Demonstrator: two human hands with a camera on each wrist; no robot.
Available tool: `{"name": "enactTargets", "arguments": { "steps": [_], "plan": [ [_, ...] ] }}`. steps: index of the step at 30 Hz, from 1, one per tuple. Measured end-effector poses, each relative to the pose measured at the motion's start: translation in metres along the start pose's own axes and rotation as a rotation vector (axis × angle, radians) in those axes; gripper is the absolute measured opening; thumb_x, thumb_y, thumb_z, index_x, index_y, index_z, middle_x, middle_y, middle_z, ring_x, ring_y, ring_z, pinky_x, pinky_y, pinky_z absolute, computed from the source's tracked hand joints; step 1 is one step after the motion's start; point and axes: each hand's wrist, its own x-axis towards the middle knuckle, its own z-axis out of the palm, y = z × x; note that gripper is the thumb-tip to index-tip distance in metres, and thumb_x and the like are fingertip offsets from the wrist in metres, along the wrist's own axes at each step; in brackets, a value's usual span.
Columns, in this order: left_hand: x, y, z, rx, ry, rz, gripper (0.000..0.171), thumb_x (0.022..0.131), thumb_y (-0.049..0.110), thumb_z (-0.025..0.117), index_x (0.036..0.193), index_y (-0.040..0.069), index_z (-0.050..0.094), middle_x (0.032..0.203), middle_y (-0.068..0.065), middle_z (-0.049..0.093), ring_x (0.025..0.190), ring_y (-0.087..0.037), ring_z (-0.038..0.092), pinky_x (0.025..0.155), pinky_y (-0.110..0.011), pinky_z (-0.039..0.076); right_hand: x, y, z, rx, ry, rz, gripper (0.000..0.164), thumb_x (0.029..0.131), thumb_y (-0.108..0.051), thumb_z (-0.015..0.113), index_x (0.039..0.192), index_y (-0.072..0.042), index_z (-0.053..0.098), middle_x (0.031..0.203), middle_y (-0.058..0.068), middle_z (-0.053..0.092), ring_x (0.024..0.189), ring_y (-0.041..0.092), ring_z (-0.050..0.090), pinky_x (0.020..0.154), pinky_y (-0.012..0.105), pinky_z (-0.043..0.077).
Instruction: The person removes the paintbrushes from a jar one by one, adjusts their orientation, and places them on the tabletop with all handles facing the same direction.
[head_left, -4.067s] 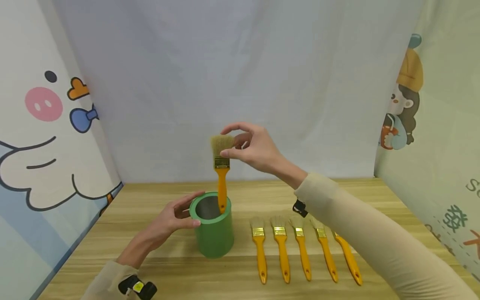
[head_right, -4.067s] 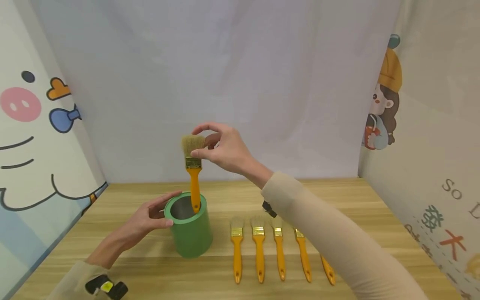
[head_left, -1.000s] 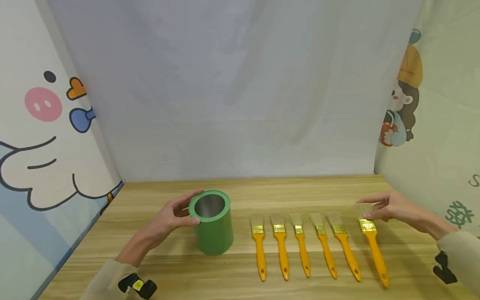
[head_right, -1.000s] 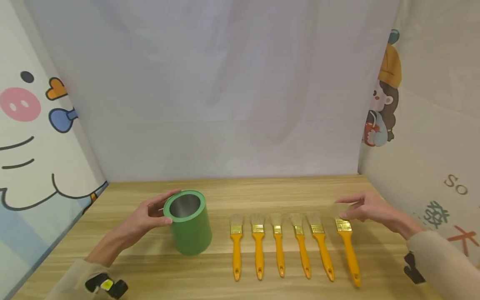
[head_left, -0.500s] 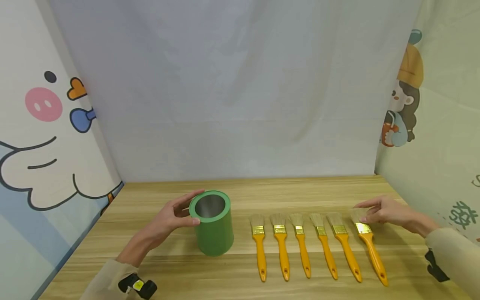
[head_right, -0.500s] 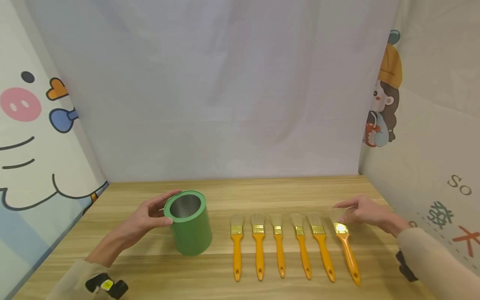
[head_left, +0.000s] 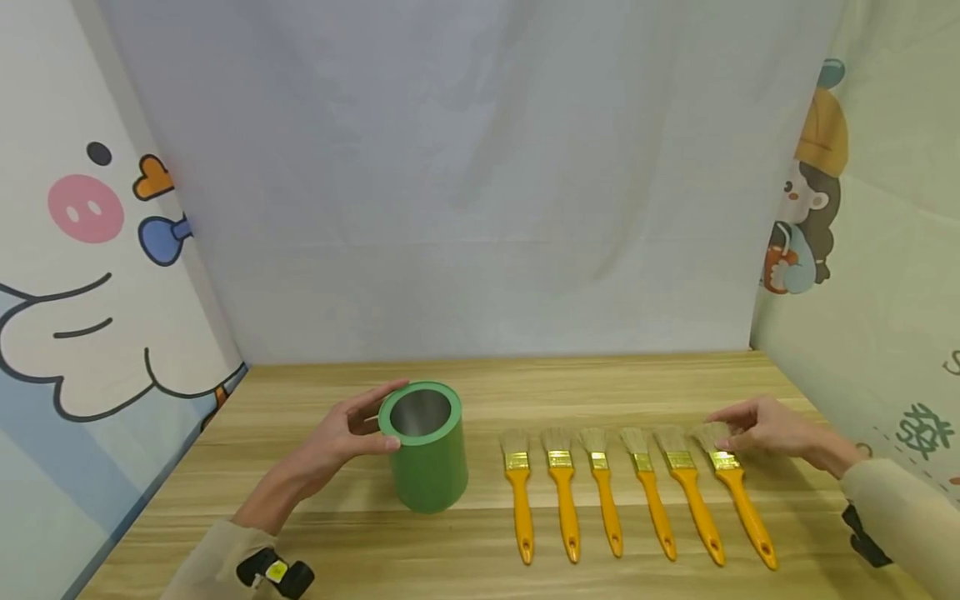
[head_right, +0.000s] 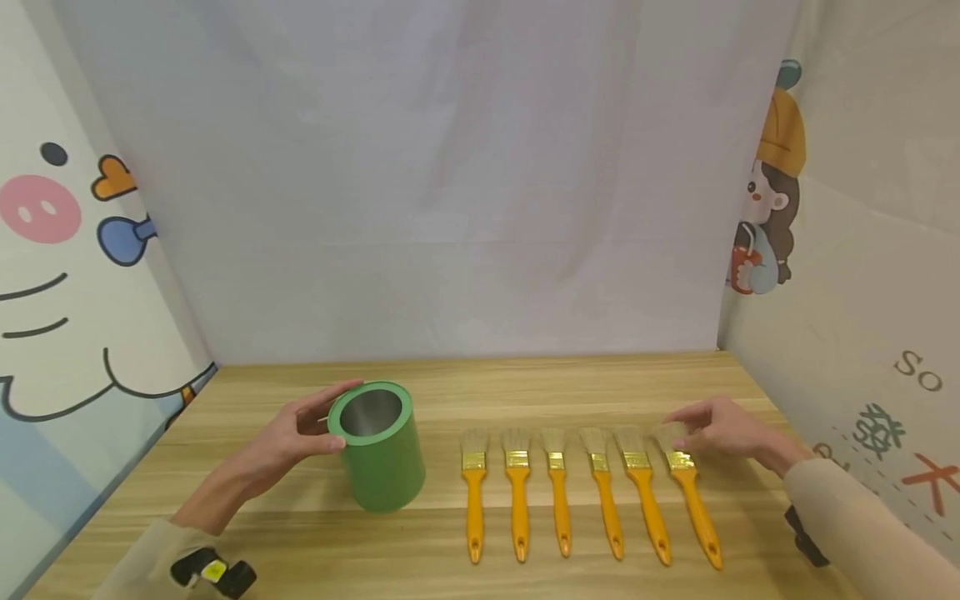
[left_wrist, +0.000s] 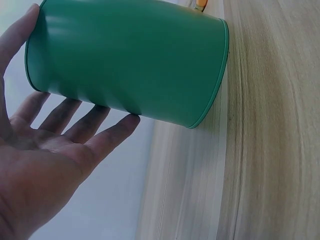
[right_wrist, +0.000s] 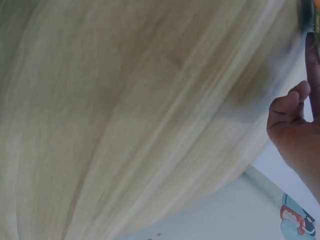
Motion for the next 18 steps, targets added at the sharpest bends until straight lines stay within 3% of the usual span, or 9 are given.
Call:
{"name": "enactTargets", "arguments": {
  "steps": [8,13,18],
  "plan": [
    [0.0011,-0.0016,-0.0005,0.009,0.007,-0.003,0.083,0.095,0.011,0.076,0.166,0.006,0.033,0.161,-0.02,0.043,0.14,-0.047,0.048,0.103,-0.049,0.049,0.0015,0.0004,0.0021,-0.081,0.047,0.006,0.049,0.094,-0.013,0.079,0.131,0.016,0.065,0.116,0.021,0.072,0.084,0.013,0.056,0.072,0.029,0.05],
    [0.0012,-0.0018,-0.0005,0.011,0.012,-0.004,0.081,0.094,0.011,0.077,0.165,0.01,0.037,0.162,-0.02,0.042,0.14,-0.047,0.048,0.103,-0.048,0.05,0.0025,-0.0002,0.0015,-0.124,0.059,0.032,0.049,0.094,-0.016,0.08,0.131,0.012,0.067,0.127,0.027,0.068,0.09,0.018,0.056,0.076,0.031,0.05],
    [0.0007,-0.0011,-0.0004,0.017,0.014,-0.006,0.079,0.095,0.012,0.077,0.164,0.014,0.04,0.163,-0.019,0.04,0.141,-0.048,0.047,0.103,-0.049,0.049,0.0037,0.0024,0.0009,-0.142,0.052,0.0,0.046,0.094,-0.015,0.08,0.129,0.012,0.069,0.126,0.028,0.069,0.094,0.02,0.059,0.077,0.03,0.051]
  ]
}}
